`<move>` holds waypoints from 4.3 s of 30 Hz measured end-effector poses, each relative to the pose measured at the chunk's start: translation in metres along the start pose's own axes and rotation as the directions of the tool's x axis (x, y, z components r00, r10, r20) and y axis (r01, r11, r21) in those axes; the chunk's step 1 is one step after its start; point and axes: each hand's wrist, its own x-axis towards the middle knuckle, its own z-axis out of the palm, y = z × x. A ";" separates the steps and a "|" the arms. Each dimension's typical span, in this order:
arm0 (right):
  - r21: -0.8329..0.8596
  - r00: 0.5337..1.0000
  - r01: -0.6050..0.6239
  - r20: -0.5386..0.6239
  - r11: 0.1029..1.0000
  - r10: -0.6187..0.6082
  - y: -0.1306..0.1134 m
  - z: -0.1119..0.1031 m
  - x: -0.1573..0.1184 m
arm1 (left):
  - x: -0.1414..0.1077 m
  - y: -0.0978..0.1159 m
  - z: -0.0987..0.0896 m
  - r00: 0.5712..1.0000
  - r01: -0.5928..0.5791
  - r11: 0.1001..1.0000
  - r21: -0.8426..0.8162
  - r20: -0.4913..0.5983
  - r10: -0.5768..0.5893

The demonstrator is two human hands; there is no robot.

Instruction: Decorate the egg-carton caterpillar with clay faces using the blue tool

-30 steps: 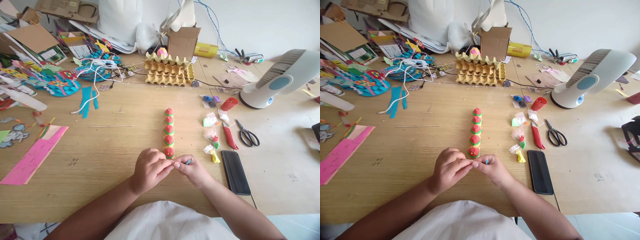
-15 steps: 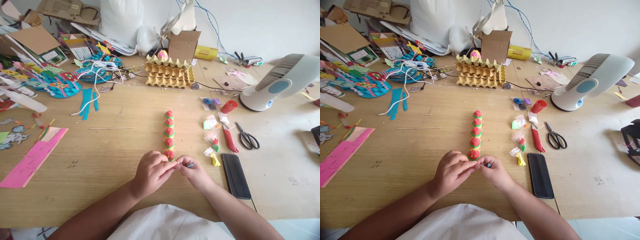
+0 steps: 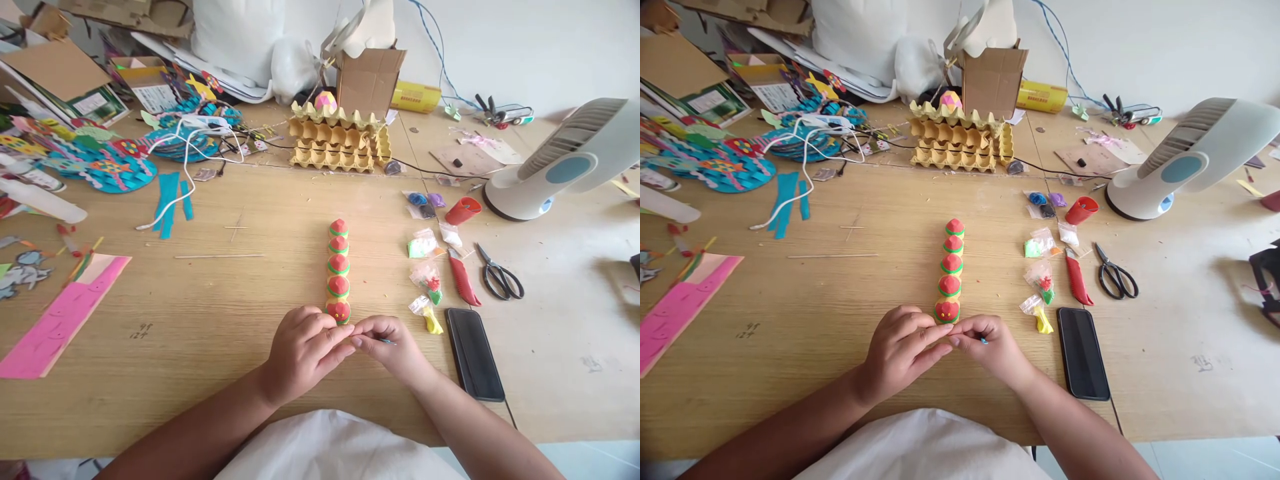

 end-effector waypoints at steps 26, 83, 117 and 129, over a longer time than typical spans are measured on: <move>0.012 0.996 -0.019 0.086 1.000 0.017 -0.003 0.004 0.000 | -0.002 0.001 -0.003 1.000 -0.013 0.999 -0.035 -0.017 0.012; 0.100 0.998 -0.049 0.051 0.994 0.044 -0.006 0.007 -0.005 | 0.004 0.001 -0.007 0.997 0.057 0.988 -0.144 -0.042 -0.063; -0.056 1.000 -0.025 0.002 0.998 0.025 -0.012 0.006 -0.008 | 0.001 -0.001 -0.008 0.996 0.088 0.978 -0.187 0.011 -0.087; -0.074 1.000 -0.006 0.029 0.997 0.008 -0.011 0.005 -0.007 | 0.002 0.000 -0.008 0.998 0.054 0.980 -0.194 -0.031 -0.062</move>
